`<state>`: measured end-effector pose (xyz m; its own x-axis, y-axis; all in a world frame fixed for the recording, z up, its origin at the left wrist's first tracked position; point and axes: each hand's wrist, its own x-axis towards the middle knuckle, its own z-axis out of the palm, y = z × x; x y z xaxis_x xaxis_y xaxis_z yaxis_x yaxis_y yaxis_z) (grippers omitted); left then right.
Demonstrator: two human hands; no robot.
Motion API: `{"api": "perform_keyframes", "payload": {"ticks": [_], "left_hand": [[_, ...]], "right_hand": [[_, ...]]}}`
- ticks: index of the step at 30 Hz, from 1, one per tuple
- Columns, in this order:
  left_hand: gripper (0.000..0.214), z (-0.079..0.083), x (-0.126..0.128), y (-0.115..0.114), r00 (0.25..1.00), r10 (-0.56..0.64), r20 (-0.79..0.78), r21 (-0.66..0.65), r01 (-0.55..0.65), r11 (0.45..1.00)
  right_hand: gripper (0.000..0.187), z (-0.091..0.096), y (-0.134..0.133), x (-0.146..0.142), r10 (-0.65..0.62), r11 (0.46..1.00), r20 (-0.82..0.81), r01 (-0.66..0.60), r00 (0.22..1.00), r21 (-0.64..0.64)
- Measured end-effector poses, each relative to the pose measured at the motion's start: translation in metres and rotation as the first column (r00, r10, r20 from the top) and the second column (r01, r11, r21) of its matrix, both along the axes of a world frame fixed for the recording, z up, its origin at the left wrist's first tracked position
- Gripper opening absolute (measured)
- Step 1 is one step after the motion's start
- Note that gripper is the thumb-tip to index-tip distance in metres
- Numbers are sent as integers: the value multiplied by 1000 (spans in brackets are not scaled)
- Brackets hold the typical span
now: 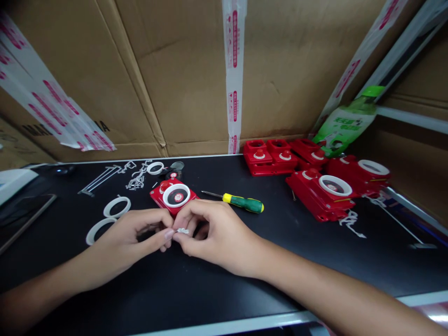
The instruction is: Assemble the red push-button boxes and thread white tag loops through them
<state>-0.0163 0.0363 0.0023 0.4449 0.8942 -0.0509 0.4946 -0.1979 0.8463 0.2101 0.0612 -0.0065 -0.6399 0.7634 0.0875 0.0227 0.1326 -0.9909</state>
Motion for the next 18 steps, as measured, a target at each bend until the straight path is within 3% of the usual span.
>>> {"api": "perform_keyframes", "payload": {"ticks": [5, 18], "left_hand": [[27, 1, -2, 0, 999, 14, -32, -10, -14, 1000], [25, 1, -4, 0, 997, 5, -77, 71, 0, 997]], "right_hand": [[8, 2, 1, 1, -30, 997, 11, 29, 999, 74], [11, 3, 3, 4, -59, 987, 29, 54, 998, 149]]}}
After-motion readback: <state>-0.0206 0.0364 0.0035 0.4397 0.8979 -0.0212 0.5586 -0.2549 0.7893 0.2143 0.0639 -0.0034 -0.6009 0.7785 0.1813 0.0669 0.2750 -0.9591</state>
